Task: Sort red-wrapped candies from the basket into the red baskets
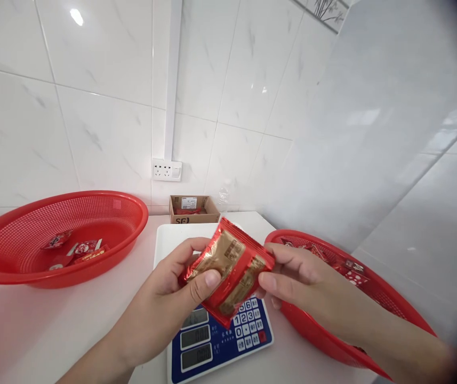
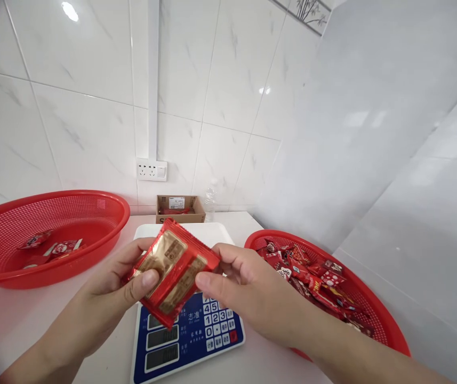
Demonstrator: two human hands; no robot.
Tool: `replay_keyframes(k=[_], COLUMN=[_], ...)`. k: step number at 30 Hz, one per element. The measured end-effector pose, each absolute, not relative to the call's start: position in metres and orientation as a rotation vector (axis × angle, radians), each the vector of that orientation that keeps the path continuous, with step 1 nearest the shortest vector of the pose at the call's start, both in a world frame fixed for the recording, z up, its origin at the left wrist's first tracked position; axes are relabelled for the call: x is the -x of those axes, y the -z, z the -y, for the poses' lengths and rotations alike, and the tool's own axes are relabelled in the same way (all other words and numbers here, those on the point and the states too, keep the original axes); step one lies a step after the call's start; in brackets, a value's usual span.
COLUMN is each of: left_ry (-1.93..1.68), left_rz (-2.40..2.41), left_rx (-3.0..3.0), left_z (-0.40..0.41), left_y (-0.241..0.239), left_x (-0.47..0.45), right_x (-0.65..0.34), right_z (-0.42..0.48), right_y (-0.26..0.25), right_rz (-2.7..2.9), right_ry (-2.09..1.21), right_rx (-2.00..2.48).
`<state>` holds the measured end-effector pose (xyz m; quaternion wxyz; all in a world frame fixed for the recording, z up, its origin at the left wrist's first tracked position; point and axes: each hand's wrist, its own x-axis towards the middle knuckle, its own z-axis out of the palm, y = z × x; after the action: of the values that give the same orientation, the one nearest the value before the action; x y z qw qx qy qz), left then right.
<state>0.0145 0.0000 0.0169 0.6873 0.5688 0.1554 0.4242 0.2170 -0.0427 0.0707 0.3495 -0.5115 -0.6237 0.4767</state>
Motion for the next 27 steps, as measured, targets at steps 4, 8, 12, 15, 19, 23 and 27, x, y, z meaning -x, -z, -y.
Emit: replay_keyframes(k=[4, 8, 12, 15, 19, 23, 27], left_ry=[-0.833, -0.844, -0.944, -1.041, -1.038, -0.9, -0.87], left_rz=[-0.401, -0.396, -0.415, -0.427, -0.381, -0.375, -0.36], left_rx=[-1.304, -1.235, -1.168, -1.213, -1.426, -1.584, -1.553], left_z=[-0.001, 0.0, 0.003, 0.004, 0.004, 0.005, 0.009], left_y=[-0.017, -0.015, -0.017, -0.02, -0.02, -0.018, -0.022], left_x=[-0.011, -0.011, -0.009, -0.006, -0.001, -0.002, -0.007], right_x=[-0.216, -0.21, -0.208, -0.209, -0.21, -0.207, -0.204], right_z=[0.041, 0.04, 0.044, 0.049, 0.053, 0.051, 0.05], right_y=[-0.068, -0.066, -0.066, -0.063, -0.06, -0.06, -0.063], right_rz=[1.677, 1.653, 1.545, 1.477, 1.463, 1.498, 1.513], right_ry=[-1.372, -1.337, -1.372, -1.37, -1.327, -1.279, -1.254], right_rx=[1.241, 1.24, 1.164, 1.156, 1.142, 1.148, 1.211])
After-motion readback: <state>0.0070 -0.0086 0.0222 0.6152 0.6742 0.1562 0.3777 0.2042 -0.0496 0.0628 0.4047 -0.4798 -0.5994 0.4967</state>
